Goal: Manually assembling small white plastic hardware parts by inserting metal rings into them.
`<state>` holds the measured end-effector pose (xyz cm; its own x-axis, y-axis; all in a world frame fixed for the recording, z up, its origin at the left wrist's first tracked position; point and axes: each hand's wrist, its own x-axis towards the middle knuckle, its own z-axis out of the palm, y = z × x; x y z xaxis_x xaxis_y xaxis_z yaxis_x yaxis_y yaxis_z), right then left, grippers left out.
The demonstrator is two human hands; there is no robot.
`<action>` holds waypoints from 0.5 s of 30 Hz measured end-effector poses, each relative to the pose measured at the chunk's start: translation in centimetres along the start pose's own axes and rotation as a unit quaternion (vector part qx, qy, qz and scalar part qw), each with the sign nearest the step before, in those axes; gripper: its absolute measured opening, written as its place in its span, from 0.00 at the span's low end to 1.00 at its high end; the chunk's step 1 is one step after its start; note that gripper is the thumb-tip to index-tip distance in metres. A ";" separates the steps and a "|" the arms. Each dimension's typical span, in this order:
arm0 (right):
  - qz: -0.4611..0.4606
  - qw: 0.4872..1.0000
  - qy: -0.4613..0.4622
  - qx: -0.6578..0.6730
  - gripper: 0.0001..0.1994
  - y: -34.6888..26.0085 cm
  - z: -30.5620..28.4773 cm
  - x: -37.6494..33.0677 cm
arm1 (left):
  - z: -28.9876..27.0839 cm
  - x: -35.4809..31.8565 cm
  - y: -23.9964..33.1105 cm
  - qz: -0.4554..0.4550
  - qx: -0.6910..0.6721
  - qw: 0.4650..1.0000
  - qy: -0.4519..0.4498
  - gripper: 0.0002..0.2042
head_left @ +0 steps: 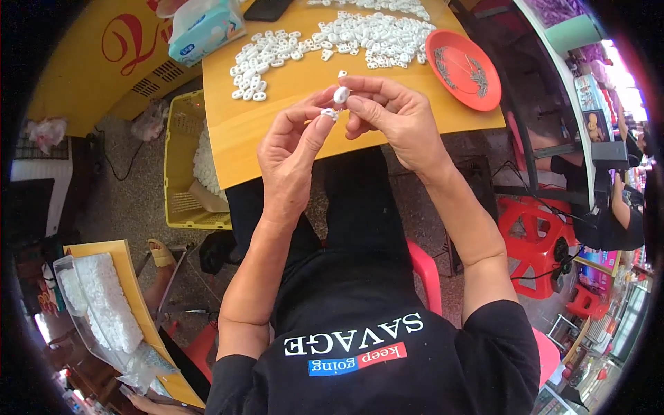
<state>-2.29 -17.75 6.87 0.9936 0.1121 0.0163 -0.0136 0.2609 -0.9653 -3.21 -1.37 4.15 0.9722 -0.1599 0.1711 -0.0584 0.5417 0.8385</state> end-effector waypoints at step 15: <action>0.020 0.998 0.050 -0.013 0.09 0.1 0.1 -0.8 | -0.6 -0.1 -0.2 -0.075 -0.131 0.988 0.016 0.06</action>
<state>-3.04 -17.75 6.74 0.9986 0.0261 -0.0467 -0.0516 0.2339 -0.9709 -3.14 -0.98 3.72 0.9726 -0.2301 0.0345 0.1433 0.7092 0.6903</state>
